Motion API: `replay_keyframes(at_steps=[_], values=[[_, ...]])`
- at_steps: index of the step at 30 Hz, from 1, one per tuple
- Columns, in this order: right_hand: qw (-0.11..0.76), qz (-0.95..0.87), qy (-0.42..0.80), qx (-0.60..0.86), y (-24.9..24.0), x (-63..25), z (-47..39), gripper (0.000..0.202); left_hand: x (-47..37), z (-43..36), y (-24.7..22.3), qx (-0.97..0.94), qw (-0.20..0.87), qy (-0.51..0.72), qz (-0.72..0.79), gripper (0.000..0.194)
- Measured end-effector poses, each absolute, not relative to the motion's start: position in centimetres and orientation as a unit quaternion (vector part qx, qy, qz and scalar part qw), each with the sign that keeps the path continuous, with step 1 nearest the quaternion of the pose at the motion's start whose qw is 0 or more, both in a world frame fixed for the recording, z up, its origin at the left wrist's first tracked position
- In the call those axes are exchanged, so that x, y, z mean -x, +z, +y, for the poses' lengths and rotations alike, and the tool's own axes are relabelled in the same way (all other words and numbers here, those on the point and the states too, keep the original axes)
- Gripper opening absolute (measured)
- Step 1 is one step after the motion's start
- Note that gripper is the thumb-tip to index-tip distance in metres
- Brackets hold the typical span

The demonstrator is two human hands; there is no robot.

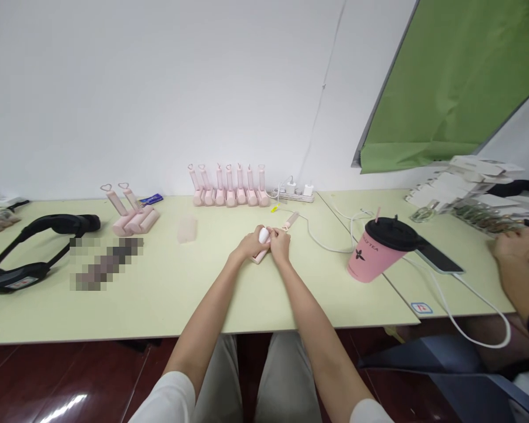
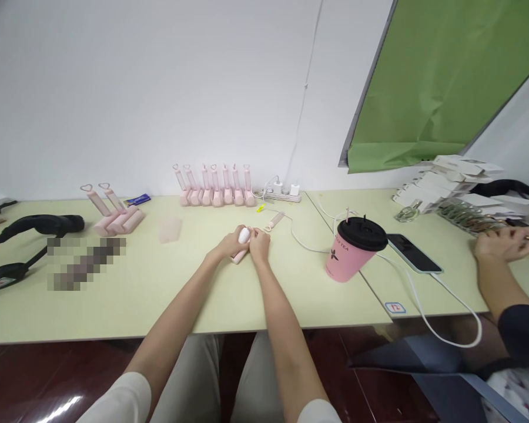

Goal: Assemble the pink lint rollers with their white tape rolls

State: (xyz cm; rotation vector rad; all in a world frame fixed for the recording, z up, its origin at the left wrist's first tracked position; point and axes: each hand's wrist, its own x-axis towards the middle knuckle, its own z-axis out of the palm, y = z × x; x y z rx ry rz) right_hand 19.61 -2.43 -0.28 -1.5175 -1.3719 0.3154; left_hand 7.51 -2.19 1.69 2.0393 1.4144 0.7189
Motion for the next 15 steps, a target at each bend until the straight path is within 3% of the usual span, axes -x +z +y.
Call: replay_keyframes(at_steps=[15], values=[[0.535,-0.574,0.152,0.600,-0.2,-19.5,-2.7,0.038,-6.7,-3.3,1.6,-0.731,0.386,0.298,0.476,0.071]])
